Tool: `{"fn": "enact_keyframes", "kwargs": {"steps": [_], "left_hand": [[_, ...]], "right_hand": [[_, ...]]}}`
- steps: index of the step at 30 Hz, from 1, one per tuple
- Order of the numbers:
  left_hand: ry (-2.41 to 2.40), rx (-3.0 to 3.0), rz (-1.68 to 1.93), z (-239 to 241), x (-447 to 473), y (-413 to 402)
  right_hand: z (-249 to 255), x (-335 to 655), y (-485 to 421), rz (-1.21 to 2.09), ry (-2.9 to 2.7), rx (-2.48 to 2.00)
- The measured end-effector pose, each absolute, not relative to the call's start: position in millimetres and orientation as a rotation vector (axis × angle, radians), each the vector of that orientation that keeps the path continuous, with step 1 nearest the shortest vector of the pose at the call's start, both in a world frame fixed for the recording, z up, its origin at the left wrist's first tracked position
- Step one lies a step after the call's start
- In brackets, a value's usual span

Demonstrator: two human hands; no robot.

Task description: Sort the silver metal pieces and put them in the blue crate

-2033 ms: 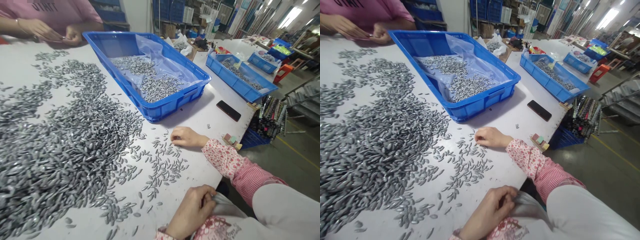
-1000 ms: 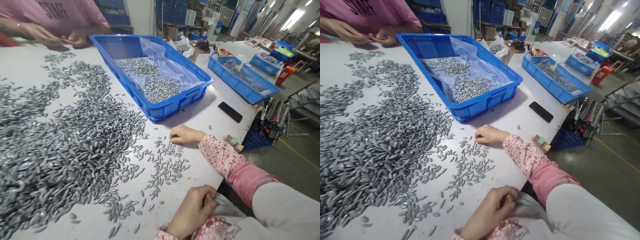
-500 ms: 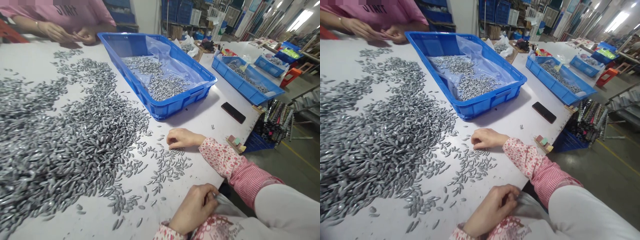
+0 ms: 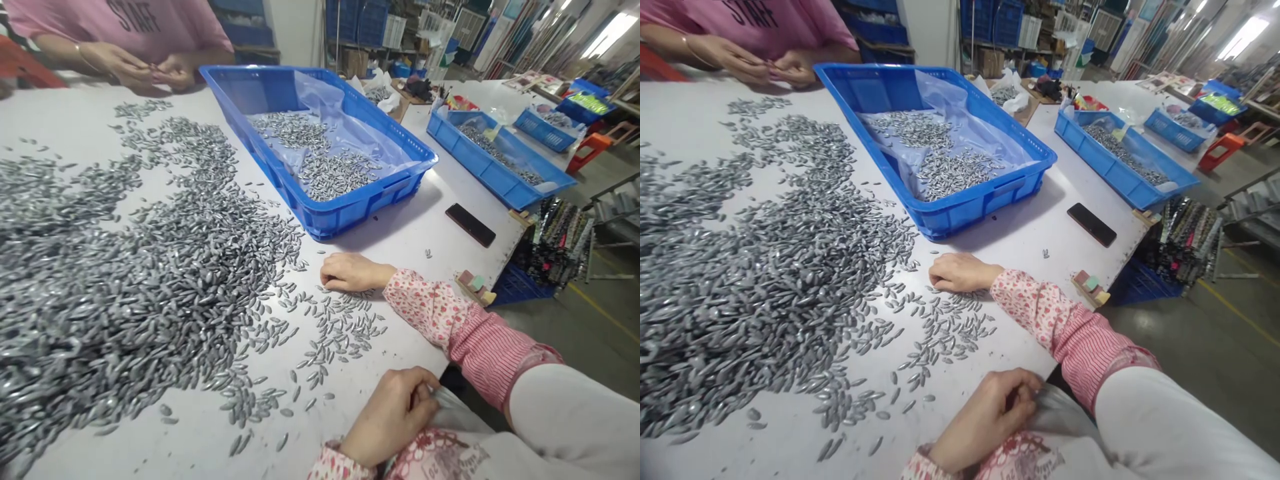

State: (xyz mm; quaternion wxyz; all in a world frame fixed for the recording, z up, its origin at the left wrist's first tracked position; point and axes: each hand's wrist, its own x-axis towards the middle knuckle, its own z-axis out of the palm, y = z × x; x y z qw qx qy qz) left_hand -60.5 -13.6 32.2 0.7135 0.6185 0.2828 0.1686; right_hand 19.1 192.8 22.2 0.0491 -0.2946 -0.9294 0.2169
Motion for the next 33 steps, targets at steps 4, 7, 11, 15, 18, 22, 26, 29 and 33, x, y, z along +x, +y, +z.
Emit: {"fn": "enact_keyframes", "kwargs": {"steps": [4,7,11,15,18,22,26,29,33], "left_hand": [[0.619,1.379,0.371,32.3,-60.8,-14.4],[0.619,1.389,0.369,32.5,-60.9,-14.6],[0.623,1.386,0.367,32.9,-60.8,-14.5],[0.623,1.394,0.37,33.0,-60.8,-14.2],[0.62,1.399,0.376,32.9,-60.6,-14.2],[0.629,1.407,0.368,32.4,-60.1,-14.5],[0.619,1.406,0.365,31.2,-59.4,-14.8],[0.615,1.397,0.382,30.7,-58.8,-15.2],[0.62,1.39,0.392,30.0,-58.5,-16.1]], "right_hand": [[25.4,21.7,193.7,0.724,-2.789,-1.003],[23.7,18.8,192.9,0.699,-2.724,-1.121],[21.4,21.4,194.0,0.68,-2.613,-1.173],[23.0,37.3,196.0,0.73,-2.495,-1.242],[24.9,47.7,194.5,0.811,-2.563,-1.173],[26.0,48.3,188.4,0.727,-2.714,-1.101],[24.5,44.3,182.3,0.664,-2.681,-1.151],[22.4,45.8,180.4,0.683,-2.633,-1.127],[22.0,51.6,181.7,0.819,-2.623,-1.01]]}}
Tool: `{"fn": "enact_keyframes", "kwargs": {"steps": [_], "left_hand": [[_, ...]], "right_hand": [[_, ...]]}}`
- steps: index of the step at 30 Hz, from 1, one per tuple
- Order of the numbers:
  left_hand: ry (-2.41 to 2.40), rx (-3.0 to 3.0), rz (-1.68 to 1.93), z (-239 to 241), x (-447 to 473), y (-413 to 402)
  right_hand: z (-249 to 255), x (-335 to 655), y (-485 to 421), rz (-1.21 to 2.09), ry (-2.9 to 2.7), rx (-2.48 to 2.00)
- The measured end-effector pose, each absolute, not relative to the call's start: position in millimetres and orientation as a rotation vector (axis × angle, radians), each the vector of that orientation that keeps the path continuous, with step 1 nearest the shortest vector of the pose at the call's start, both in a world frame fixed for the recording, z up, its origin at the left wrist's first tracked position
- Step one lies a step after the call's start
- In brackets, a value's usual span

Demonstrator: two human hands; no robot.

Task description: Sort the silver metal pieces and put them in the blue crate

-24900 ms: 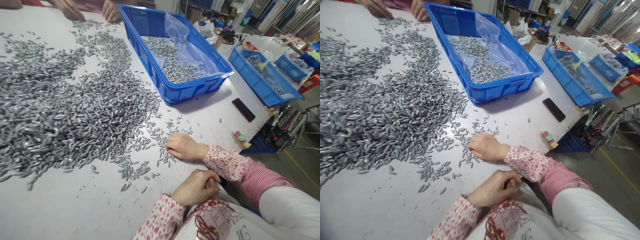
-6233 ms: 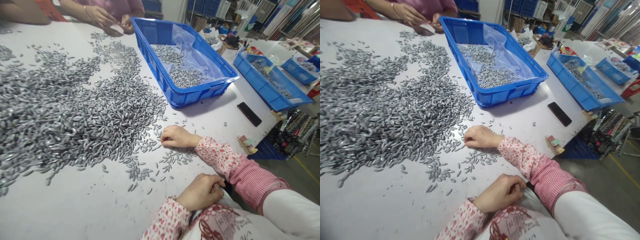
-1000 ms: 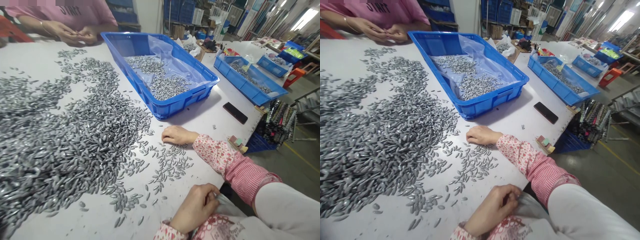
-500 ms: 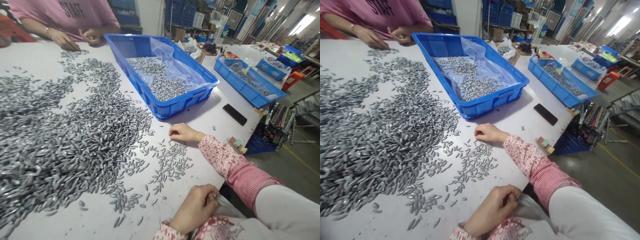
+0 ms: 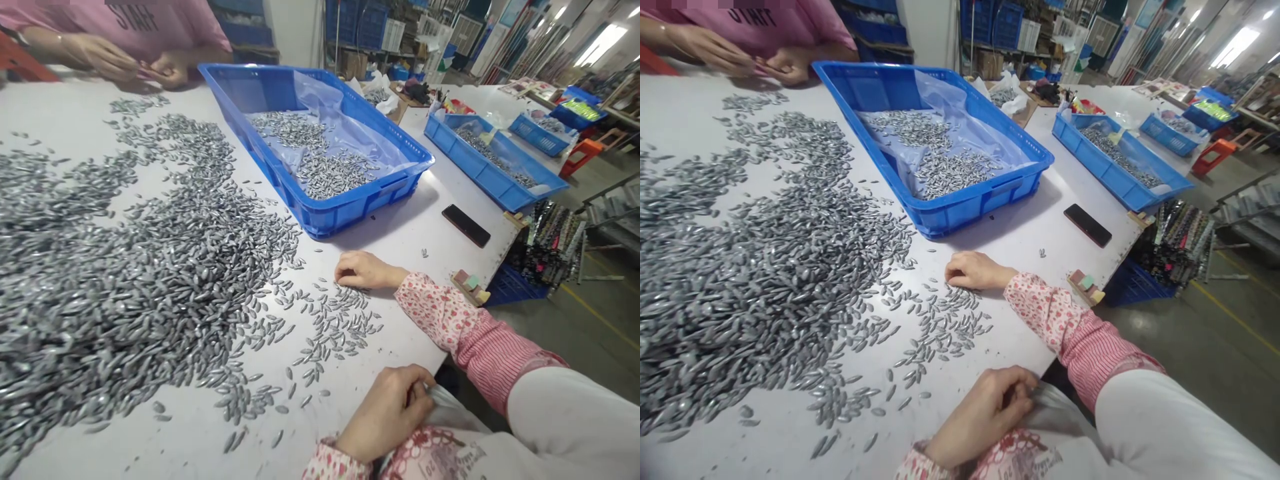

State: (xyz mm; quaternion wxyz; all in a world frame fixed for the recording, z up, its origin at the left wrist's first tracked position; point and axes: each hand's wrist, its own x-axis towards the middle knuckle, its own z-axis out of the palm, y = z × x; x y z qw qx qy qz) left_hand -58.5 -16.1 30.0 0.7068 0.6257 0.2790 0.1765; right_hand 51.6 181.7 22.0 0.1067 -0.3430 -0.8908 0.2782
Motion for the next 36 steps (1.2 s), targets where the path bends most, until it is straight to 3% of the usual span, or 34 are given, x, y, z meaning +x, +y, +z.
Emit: {"fn": "enact_keyframes", "kwargs": {"steps": [4,12,21,26,31,36], "left_hand": [[0.623,1.395,0.396,29.7,-58.6,-16.2],[0.616,1.406,0.395,30.3,-59.2,-16.1],[0.582,1.401,0.44,29.8,-56.8,-17.4],[0.572,1.412,0.454,28.5,-55.6,-18.2],[0.579,1.43,0.451,28.8,-55.6,-18.6],[0.583,1.428,0.468,28.5,-56.8,-17.2]], "right_hand": [[23.8,60.1,182.6,0.95,-2.452,-1.02],[20.6,86.2,165.6,0.767,-2.326,-1.066],[25.5,62.3,104.5,1.183,-2.379,-0.599],[16.4,65.3,132.6,0.912,-2.373,-0.874],[5.4,45.3,146.9,0.853,-2.562,-0.818],[16.5,37.7,133.0,1.157,-2.59,-0.515]]}}
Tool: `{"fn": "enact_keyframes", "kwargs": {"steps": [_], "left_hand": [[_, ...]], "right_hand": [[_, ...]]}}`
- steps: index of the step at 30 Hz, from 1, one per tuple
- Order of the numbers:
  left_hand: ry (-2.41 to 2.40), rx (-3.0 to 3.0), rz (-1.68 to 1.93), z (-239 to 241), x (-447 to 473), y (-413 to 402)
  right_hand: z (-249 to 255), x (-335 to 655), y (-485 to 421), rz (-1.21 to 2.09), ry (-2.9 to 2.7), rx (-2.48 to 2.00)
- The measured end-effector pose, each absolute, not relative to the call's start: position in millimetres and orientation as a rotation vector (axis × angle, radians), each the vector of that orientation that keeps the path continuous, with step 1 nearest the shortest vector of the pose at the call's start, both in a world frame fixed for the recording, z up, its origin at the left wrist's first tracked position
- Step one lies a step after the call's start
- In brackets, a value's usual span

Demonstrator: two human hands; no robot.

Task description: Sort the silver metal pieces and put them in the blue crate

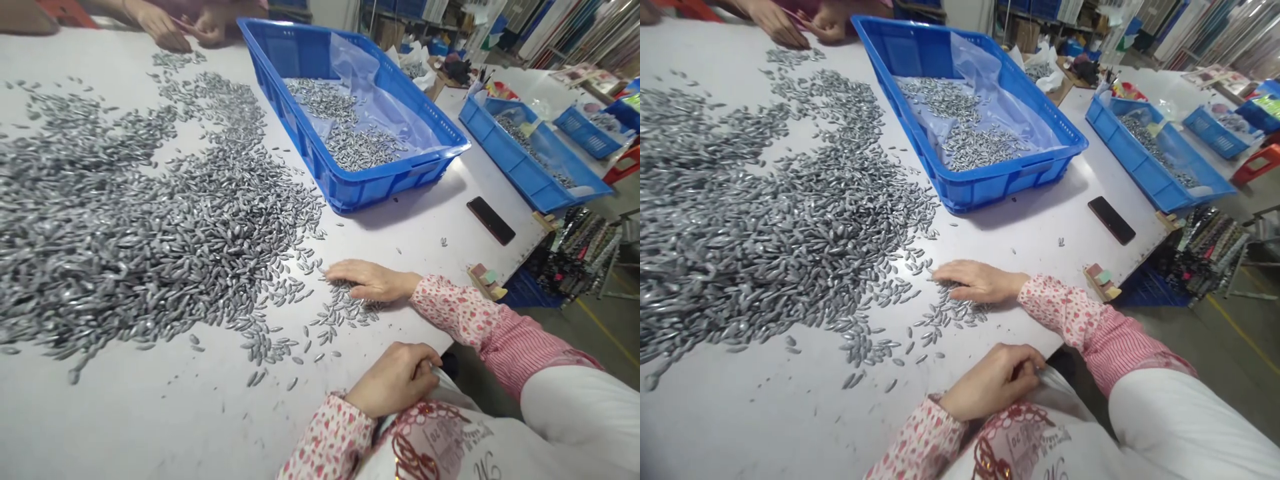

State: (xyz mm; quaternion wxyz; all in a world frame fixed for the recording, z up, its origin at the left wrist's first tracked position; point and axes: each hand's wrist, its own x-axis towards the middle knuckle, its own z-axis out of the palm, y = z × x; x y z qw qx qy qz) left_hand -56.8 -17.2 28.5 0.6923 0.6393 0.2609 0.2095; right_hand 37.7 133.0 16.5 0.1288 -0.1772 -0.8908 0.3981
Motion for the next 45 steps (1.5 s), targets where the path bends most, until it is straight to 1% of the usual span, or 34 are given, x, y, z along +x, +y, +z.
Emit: {"fn": "enact_keyframes", "kwargs": {"steps": [2,3,5,7,13,16,19,22,28,30,35,41,45], "left_hand": [[0.582,1.422,0.472,28.2,-56.7,-17.1],[0.579,1.419,0.474,27.8,-56.4,-17.3],[0.574,1.412,0.478,26.8,-55.4,-18.4],[0.571,1.412,0.481,25.3,-54.5,-19.6],[0.589,1.445,0.461,23.4,-54.5,-19.0],[0.589,1.451,0.463,24.5,-54.8,-17.8],[0.589,1.46,0.462,24.5,-54.5,-17.9],[0.578,1.477,0.459,22.5,-54.1,-18.7],[0.562,1.51,0.468,19.9,-54.3,-18.1],[0.556,1.52,0.461,20.9,-54.2,-17.7],[0.562,1.515,0.476,20.5,-52.0,-18.5],[0.554,1.532,0.487,17.2,-50.0,-19.1],[0.569,1.542,0.474,19.7,-51.3,-18.5]], "right_hand": [[22.2,46.8,131.4,1.277,-2.495,-0.513],[24.0,51.6,132.4,1.283,-2.446,-0.562],[24.7,57.2,137.0,1.202,-2.399,-0.671],[21.5,53.1,142.5,1.086,-2.446,-0.683],[7.3,10.6,144.4,0.866,-2.678,-0.504],[8.5,7.0,140.3,0.959,-2.677,-0.374],[13.5,9.7,139.8,1.019,-2.565,-0.392],[16.4,0.0,139.9,0.935,-2.611,-0.366],[22.3,-31.3,131.2,0.713,-2.923,-0.112],[28.6,-29.2,128.7,0.725,-2.951,-0.064],[41.0,-25.3,118.9,0.725,-2.871,-0.103],[29.4,-55.4,85.2,0.594,-3.019,0.188],[30.4,-33.8,91.6,0.603,-3.089,0.13]]}}
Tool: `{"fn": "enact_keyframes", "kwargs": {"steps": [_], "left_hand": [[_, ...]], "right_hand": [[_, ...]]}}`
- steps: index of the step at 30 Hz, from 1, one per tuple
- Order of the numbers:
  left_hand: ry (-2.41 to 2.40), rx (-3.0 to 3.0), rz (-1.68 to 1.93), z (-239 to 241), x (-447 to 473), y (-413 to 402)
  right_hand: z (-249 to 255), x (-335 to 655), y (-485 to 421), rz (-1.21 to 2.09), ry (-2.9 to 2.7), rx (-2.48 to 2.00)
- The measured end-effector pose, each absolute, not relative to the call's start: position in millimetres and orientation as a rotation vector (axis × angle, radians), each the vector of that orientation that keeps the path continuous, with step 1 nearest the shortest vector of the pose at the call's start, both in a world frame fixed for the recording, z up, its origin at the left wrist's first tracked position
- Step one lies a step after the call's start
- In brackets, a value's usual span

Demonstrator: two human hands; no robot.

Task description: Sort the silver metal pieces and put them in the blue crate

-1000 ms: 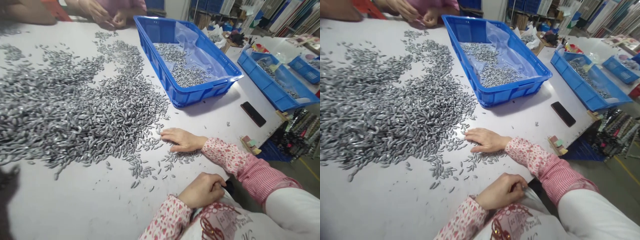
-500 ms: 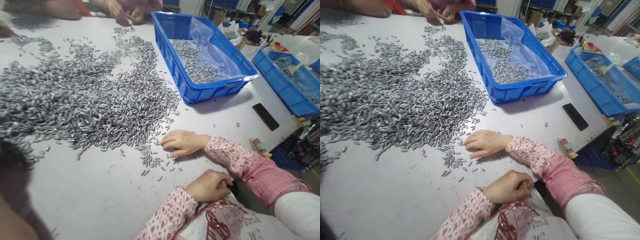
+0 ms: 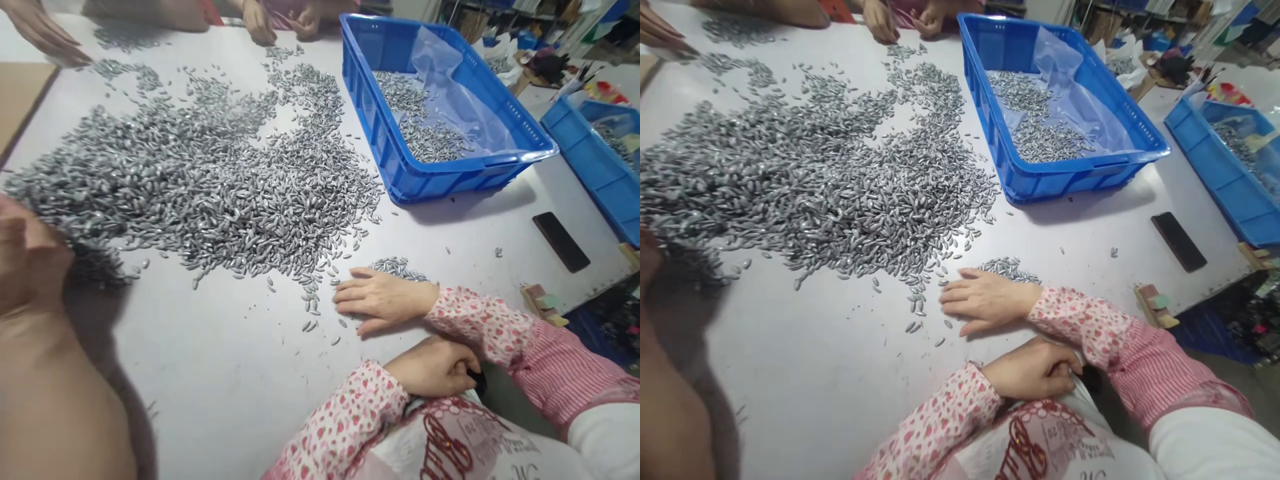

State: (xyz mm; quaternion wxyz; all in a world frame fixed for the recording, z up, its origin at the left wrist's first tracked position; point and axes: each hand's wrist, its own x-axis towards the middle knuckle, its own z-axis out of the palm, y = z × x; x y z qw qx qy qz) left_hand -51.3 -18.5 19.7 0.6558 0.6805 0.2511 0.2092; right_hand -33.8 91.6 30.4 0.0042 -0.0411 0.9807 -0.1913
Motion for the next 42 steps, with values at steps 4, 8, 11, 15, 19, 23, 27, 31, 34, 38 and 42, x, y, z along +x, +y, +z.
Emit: {"fn": "enact_keyframes", "kwargs": {"steps": [4,8,11,15,19,23,27,31,34,38,42], "left_hand": [[0.579,1.554,0.468,22.7,-52.7,-18.4],[0.582,1.554,0.464,22.1,-52.0,-18.9],[0.591,1.551,0.461,21.4,-50.9,-19.4],[0.59,1.535,0.451,23.1,-49.9,-19.4],[0.583,1.535,0.434,25.6,-50.1,-18.5],[0.583,1.522,0.431,26.4,-51.0,-18.6],[0.588,1.494,0.419,25.3,-51.9,-19.3],[0.578,1.475,0.419,24.0,-52.6,-19.4],[0.574,1.472,0.434,23.7,-52.9,-19.3],[0.583,1.481,0.445,23.7,-53.1,-19.2],[0.582,1.471,0.447,21.4,-53.4,-20.0]], "right_hand": [[41.6,24.6,119.3,-0.808,3.207,0.213],[43.0,81.1,133.0,-0.845,3.297,0.717],[33.4,106.0,127.2,-0.735,3.189,0.823],[17.8,102.1,111.8,-0.666,3.104,0.772],[12.9,60.0,101.7,-0.587,3.12,0.657],[14.9,15.4,93.6,-0.448,3.122,0.486],[9.8,-3.7,87.6,-0.342,3.214,0.422],[3.2,-7.7,85.4,-0.197,3.24,0.41],[2.9,-9.9,84.0,-0.104,3.214,0.407],[8.4,-8.9,86.7,-0.295,3.146,0.448],[29.2,0.7,106.2,-1.112,3.104,0.713]]}}
